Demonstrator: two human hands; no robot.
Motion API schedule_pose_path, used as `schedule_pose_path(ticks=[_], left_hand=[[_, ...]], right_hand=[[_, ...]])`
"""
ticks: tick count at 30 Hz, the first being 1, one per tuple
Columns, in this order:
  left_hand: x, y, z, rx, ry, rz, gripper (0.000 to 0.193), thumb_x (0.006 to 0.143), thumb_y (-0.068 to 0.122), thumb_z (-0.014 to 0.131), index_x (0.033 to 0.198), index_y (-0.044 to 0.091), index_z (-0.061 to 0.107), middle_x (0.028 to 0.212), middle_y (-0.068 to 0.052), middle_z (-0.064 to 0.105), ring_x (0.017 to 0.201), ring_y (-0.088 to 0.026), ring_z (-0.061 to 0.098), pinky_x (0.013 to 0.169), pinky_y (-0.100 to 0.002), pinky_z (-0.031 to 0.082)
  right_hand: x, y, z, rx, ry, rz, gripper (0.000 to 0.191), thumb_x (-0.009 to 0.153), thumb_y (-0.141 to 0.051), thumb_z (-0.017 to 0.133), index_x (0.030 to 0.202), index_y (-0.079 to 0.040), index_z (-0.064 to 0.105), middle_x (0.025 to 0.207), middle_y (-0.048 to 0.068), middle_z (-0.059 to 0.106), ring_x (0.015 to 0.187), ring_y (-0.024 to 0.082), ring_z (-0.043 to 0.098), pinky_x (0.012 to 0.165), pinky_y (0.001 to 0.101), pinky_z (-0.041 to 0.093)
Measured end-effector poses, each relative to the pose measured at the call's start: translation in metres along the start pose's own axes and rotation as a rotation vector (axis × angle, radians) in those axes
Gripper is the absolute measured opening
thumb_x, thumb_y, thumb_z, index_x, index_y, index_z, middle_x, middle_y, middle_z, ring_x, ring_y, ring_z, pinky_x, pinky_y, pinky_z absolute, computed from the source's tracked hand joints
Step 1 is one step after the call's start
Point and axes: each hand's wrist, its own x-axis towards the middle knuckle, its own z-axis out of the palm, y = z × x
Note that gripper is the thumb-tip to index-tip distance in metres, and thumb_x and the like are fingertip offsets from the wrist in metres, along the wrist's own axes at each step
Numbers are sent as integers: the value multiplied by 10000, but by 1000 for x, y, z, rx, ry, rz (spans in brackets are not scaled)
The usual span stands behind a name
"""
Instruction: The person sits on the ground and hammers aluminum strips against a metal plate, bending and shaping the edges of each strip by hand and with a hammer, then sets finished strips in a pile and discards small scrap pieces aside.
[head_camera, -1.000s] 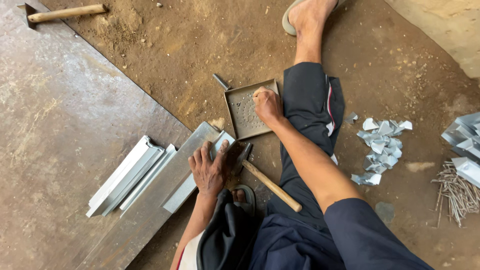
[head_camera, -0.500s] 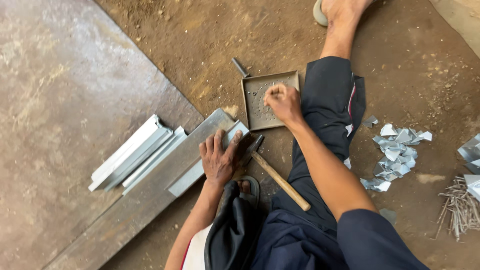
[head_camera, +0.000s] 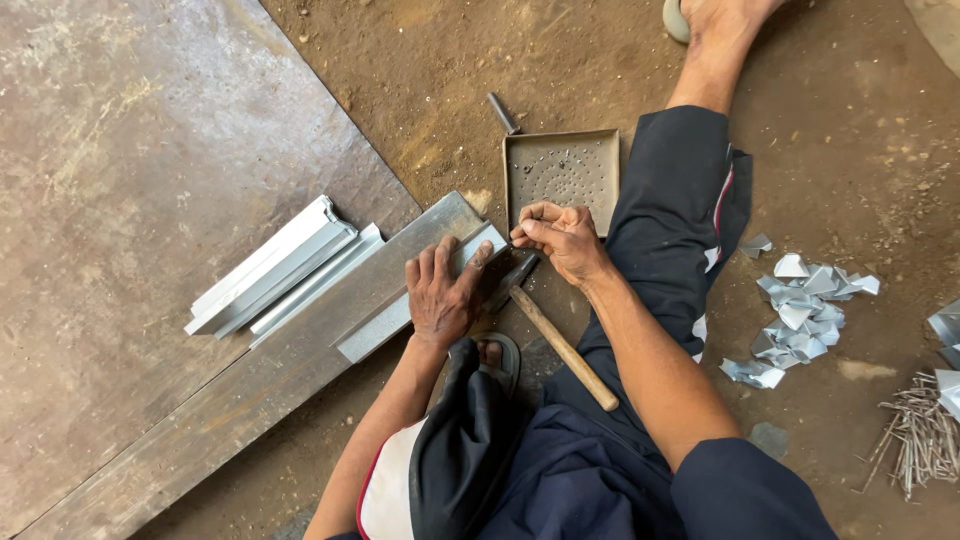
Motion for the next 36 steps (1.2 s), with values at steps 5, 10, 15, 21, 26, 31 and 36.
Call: schedule_pose_path(ticks=[5,10,15,21,26,31,36], left_hand=[[0,-1,3,-6,-22,-5,550,866,213,690,1411,266,641,1349,-147,550,1171,-332,540,941,-452,403],[-1,-1,3,-2,1,12,502,922,245,666,1422,268,635,1331,-158,547,1153,-330,537,932,-461,399],[-14,7,-1,-11,-36,136,505,951,194,582,1447,277,631,1326,-159,570,1131,-309,566,900,-421,422],[-20,11,-4,-16,-27,185,542,910,220,581,1449,269,617,1300,-146,575,1145,-313,578,914,-428,437],[-18,9,-4,-4,-28,170,549,903,228,603,1450,280,618,1306,-144,569,1140,-308,577,913,-426,430],[-11,4,-3,-36,-8,78,480,974,252,668,1448,310,625,1291,-133,562,1093,-293,556,891,-419,414],[-3,-3,-2,-22,26,11,483,946,248,666,1427,286,626,1314,-142,551,1155,-314,556,915,-433,410]], right_hand=[[2,4,3,-59,35,8,144,924,-15,748,1032,80,736,938,161,745,814,179,721,754,277,597],[2,-4,6,-106,8,-9,139,890,-25,757,986,76,743,953,147,754,841,175,746,776,283,630],[4,-5,9,-285,-19,-74,132,877,-51,764,984,27,755,967,108,762,886,137,743,821,268,617],[13,5,19,-620,-115,-166,93,878,-78,785,969,-62,795,986,30,755,846,88,695,747,243,569],[16,2,18,-672,-194,-153,162,868,-113,798,1021,-64,814,973,38,773,879,105,723,789,263,582],[10,-3,14,-500,-163,-74,275,940,-142,710,1195,-40,736,1020,27,765,932,96,718,890,273,595],[7,6,21,-466,-139,-131,270,926,-83,703,1180,3,675,1119,72,712,999,122,704,901,295,602]])
